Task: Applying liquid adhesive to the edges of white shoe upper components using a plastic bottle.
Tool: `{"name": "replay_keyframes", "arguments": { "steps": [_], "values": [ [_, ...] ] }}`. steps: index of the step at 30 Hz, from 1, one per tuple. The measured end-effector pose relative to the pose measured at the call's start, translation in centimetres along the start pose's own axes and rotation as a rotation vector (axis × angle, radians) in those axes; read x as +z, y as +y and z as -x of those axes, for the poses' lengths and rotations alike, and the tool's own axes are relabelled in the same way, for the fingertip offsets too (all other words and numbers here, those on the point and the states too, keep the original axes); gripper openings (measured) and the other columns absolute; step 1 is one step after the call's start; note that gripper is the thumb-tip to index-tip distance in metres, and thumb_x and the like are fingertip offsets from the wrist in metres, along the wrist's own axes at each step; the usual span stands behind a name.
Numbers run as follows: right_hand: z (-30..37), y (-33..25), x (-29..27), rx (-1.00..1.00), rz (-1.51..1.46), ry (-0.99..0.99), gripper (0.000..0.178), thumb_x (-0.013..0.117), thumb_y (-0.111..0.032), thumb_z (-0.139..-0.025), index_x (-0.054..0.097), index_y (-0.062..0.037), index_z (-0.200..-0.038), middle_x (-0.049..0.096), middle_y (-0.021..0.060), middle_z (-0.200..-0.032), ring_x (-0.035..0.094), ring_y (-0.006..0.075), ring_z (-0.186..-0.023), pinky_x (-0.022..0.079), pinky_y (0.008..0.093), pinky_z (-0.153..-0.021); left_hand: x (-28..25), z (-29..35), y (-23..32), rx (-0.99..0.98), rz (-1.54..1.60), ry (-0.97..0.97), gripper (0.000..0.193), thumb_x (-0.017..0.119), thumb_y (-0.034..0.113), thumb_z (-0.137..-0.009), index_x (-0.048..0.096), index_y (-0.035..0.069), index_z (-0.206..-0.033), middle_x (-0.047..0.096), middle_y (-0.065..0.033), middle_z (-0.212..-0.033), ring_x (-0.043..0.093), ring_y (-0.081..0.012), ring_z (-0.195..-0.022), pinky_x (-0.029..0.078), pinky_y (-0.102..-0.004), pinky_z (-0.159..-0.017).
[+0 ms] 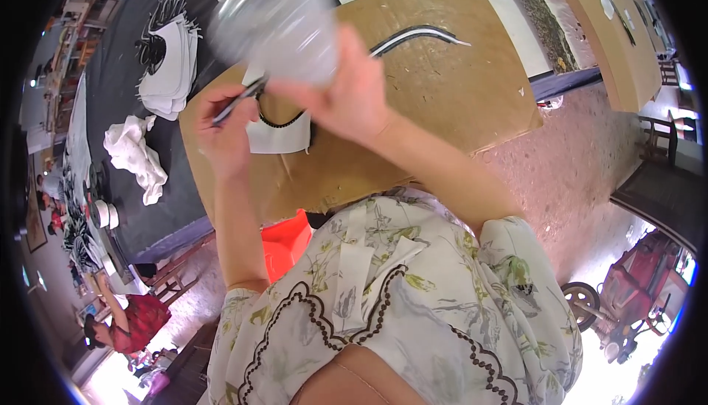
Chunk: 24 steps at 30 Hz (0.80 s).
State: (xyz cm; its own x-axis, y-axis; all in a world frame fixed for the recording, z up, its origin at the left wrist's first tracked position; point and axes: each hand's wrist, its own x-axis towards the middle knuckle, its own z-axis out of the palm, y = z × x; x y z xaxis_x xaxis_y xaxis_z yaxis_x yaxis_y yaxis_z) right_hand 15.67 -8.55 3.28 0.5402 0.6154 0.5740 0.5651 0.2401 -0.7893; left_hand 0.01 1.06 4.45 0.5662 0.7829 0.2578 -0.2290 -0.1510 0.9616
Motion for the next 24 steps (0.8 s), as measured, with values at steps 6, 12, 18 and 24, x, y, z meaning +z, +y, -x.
{"name": "replay_keyframes", "arguments": {
  "steps": [6, 12, 18, 24],
  "values": [
    [2.1, -1.9, 0.8, -0.206, 0.044, -0.158, 0.051, 0.078, -0.023, -0.059, 0.054, -0.0043, -0.1, 0.053, 0.0102, -0.085, 0.06, 0.0274, -0.072, 0.05, 0.0341, -0.055, -2.8, -0.1, -0.3, -0.021, 0.072, 0.39, 0.02, 0.065, -0.005, -0.075, 0.056, -0.001, -0.092, 0.059, -0.0046, -0.08, 0.056, -0.0105, -0.067, 0.046, -0.0233, -0.061],
    [2.8, -3.7, 1.6, -0.291, -0.041, -0.211, 0.044, 0.077, -0.024, -0.061, 0.056, -0.0051, -0.095, 0.055, 0.0097, -0.083, 0.06, 0.0292, -0.067, 0.049, 0.0349, -0.055, -2.0, -0.7, 1.2, -0.15, 0.12, 0.271, 0.017, 0.064, -0.006, -0.077, 0.056, -0.003, -0.091, 0.059, -0.0086, -0.079, 0.055, -0.0127, -0.062, 0.045, -0.0247, -0.056],
    [0.2, 2.0, 0.3, -0.426, 0.351, -0.015, 0.042, 0.071, -0.019, -0.069, 0.053, -0.0048, -0.103, 0.057, 0.0114, -0.1, 0.061, 0.0252, -0.077, 0.051, 0.0314, -0.061, -2.4, 0.1, 0.1, -0.003, 0.346, 0.261, 0.032, 0.066, -0.004, -0.074, 0.054, -0.003, -0.103, 0.06, -0.0096, -0.087, 0.058, -0.0145, -0.071, 0.047, -0.0261, -0.062],
    [-7.9, 4.9, -9.5, 0.457, -0.61, 0.533, 0.049, 0.044, -0.041, -0.092, 0.042, -0.0045, -0.124, 0.052, 0.0155, -0.115, 0.05, 0.0292, -0.108, 0.042, 0.042, -0.091, -3.6, -0.6, 1.5, -0.224, 0.072, -0.101, 0.06, 0.069, 0.009, -0.069, 0.046, 0.003, -0.124, 0.055, -0.0106, -0.112, 0.054, -0.0188, -0.098, 0.044, -0.031, -0.083]
  ]
}}
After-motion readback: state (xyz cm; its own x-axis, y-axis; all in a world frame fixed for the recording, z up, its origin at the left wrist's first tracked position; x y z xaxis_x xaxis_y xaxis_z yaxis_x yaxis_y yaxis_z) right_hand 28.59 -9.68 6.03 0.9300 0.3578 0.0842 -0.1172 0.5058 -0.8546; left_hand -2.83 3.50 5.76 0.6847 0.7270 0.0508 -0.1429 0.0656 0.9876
